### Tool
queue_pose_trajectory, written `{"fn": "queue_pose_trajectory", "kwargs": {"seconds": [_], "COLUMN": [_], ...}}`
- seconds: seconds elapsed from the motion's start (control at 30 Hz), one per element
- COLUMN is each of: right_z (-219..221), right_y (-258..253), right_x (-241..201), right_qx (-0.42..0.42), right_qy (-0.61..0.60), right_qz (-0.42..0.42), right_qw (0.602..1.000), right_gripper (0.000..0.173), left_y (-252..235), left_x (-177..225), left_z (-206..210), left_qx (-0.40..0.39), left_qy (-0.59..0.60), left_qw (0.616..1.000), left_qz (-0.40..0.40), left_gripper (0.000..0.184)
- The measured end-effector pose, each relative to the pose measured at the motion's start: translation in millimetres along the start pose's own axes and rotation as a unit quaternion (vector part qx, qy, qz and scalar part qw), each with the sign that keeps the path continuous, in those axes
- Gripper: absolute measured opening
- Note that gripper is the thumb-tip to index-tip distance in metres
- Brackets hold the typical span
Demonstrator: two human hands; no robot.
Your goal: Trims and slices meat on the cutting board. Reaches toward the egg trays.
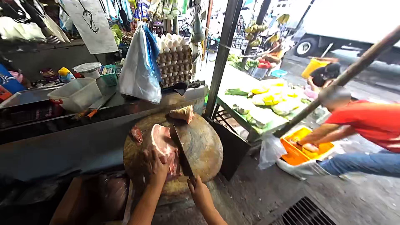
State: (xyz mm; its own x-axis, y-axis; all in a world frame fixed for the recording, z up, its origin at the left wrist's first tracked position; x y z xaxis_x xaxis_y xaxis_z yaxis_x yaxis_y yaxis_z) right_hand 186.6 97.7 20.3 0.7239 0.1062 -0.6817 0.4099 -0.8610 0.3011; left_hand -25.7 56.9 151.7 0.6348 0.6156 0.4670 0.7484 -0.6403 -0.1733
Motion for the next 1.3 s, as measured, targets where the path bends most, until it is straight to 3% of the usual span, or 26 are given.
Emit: {"fn": "queue_pose_trajectory", "kwargs": {"seconds": [0.1,0.2,0.27,0.4,0.5,0.67,0.87,1.07,1.17,1.23,1.3], "right_z": [-8,3,22,43,35,-11,-21,-2,9,16,20], "right_y": [3,2,3,-4,-7,-15,-24,-6,-1,-1,-4], "right_x": [29,37,40,49,56,13,-1,-1,-3,-2,6], "right_qx": [-0.016,-0.008,-0.009,-0.018,0.012,0.122,0.114,0.105,0.115,0.116,0.126], "right_qy": [0.008,-0.020,-0.046,-0.119,-0.191,-0.252,-0.233,-0.176,-0.179,-0.186,-0.189], "right_qz": [0.029,0.026,0.026,0.010,-0.013,-0.073,-0.103,-0.110,-0.102,-0.087,-0.071], "right_qw": [0.999,0.999,0.999,0.993,0.981,0.957,0.960,0.972,0.972,0.972,0.971], "right_gripper": [0.049,0.047,0.047,0.046,0.043,0.043,0.040,0.042,0.042,0.041,0.041], "left_y": [5,-9,-11,-19,-20,-22,-30,-41,-53,-65,-60], "left_x": [-5,-4,-6,-12,-14,-16,-29,-53,-74,-110,-154], "left_z": [33,32,30,36,35,31,31,18,8,10,36], "left_qx": [-0.040,0.020,-0.005,-0.097,-0.096,-0.095,-0.114,-0.086,-0.080,-0.142,-0.263], "left_qy": [0.013,0.044,0.038,0.040,0.036,0.003,-0.020,0.027,0.051,0.041,-0.031], "left_qw": [0.999,0.998,0.998,0.994,0.995,0.995,0.993,0.995,0.995,0.989,0.963], "left_qz": [-0.001,0.041,0.044,-0.025,-0.019,0.014,0.012,0.038,0.039,-0.012,-0.044], "left_gripper": [0.097,0.101,0.103,0.112,0.106,0.102,0.106,0.093,0.074,0.051,0.045]}}
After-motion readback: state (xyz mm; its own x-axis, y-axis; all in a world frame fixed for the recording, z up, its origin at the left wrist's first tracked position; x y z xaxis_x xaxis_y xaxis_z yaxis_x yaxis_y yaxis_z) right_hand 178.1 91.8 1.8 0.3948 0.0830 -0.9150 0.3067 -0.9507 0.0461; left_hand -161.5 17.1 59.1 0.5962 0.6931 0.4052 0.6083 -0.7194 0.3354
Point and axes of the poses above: each hand's wrist, its own y-axis away from the middle knuckle, its own z-axis out of the palm, x = y × z, the point moved 10 cm from there along -y, towards the middle knuckle, and after that the axes turned 7 degrees about -z, right-handed, at the moved point
